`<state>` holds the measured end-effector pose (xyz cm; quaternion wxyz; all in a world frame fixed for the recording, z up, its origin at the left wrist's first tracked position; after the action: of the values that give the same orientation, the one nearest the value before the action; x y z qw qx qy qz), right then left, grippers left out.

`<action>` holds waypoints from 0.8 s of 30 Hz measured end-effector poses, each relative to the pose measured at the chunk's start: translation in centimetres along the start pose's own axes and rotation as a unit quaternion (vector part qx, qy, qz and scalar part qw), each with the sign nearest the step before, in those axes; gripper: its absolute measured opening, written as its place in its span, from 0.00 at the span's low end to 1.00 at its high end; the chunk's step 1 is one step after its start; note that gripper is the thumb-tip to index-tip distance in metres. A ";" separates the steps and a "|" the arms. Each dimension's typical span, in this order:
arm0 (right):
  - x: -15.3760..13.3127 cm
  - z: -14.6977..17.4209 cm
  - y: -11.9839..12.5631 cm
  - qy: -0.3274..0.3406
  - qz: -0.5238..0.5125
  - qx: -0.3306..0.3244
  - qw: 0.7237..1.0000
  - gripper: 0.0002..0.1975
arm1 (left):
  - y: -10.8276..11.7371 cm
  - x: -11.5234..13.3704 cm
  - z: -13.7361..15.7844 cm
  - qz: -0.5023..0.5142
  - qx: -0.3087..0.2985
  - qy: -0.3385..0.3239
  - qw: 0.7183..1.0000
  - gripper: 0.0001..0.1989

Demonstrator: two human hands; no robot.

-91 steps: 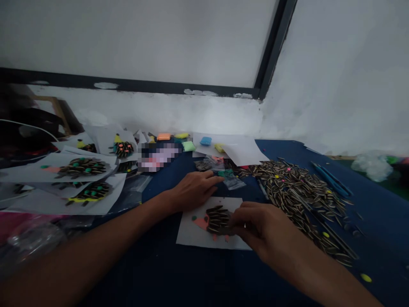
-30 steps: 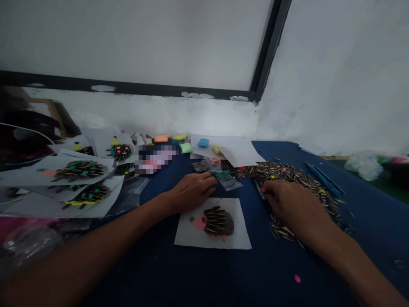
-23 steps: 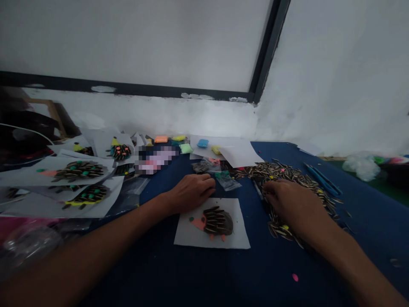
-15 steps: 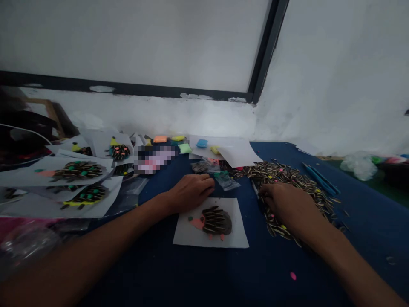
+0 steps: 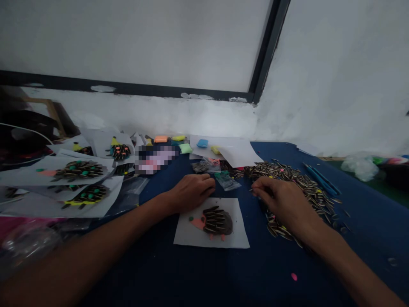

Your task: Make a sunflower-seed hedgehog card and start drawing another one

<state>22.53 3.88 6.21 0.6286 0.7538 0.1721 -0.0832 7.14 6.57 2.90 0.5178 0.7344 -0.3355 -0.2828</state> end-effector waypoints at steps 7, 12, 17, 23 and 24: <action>-1.0 0.3 -2.8 0.065 -0.058 -0.058 0.995 0.11 | 0.0 0.0 0.0 -0.002 0.003 0.001 1.000 0.10; -1.4 0.4 -2.8 0.101 -0.003 -0.041 0.994 0.10 | 0.0 0.0 0.0 -0.003 0.001 0.002 1.000 0.10; -2.4 0.7 -1.8 0.090 -0.049 -0.028 0.994 0.11 | 0.1 0.0 0.0 -0.001 -0.004 0.003 1.000 0.10; -4.2 1.9 -3.5 0.045 -0.187 -0.110 0.975 0.12 | -0.1 -0.1 -0.1 -0.009 -0.006 0.005 1.000 0.10; -4.3 2.0 -3.7 0.041 -0.192 -0.112 0.974 0.12 | -0.1 -0.1 0.0 -0.010 -0.005 0.004 1.000 0.10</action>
<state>17.42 1.82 3.89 0.6739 0.6344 0.3470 -0.1517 7.17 6.67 2.80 0.5201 0.7361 -0.3243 -0.2871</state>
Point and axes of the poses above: each hand's wrist, its own z-axis away from the middle knuckle, its own y-axis out of the back of the hand, x = y × z, the point moved 10 cm from there along -z, towards the middle knuckle, and after that the axes turned 10 degrees about -z, right-handed, at the moved point
